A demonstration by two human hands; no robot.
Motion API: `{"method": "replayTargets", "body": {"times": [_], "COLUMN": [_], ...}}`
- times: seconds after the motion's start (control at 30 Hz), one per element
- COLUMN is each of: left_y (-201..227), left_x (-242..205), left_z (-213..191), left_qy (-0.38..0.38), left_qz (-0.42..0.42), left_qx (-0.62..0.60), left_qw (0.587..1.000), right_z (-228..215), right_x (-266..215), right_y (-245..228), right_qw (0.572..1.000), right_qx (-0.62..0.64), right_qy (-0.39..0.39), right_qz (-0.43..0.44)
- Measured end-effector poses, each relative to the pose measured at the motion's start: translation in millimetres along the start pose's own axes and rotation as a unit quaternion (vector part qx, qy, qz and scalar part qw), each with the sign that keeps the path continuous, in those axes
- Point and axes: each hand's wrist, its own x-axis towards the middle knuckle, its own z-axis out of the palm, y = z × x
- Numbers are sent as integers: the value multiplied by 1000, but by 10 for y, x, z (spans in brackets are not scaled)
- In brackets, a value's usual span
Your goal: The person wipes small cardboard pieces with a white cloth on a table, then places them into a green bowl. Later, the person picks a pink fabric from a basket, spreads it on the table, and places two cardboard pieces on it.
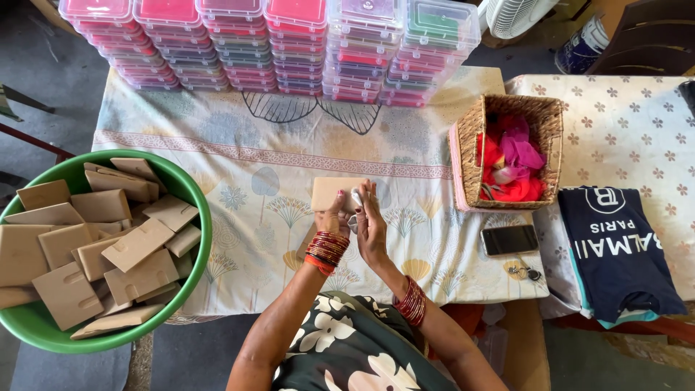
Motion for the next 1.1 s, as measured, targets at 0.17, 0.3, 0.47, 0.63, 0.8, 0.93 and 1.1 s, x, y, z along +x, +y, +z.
{"method": "replayTargets", "body": {"times": [0.17,0.3,0.47,0.63,0.8,0.93,1.1], "left_y": [149,290,339,-135,235,148,-92], "left_x": [-425,-606,-521,197,-500,-499,23], "left_z": [238,376,354,-339,232,211,-163], "left_qy": [-23,-123,-106,-212,-116,-140,-130], "left_qz": [-44,-135,-141,-89,-195,-244,-241], "left_qx": [-2,19,9,-54,59,30,11], "left_qw": [999,983,984,972,972,959,962], "right_z": [-119,-59,28,14,167,140,203], "right_x": [424,393,155,-41,60,265,-211], "right_y": [505,1220,343,-324,284,450,-50], "right_qw": [922,787,821,939,985,987,937], "right_qx": [163,502,433,235,0,-7,81], "right_qy": [-5,34,-48,-167,-170,-139,-162], "right_qz": [351,357,368,187,-4,75,298]}}
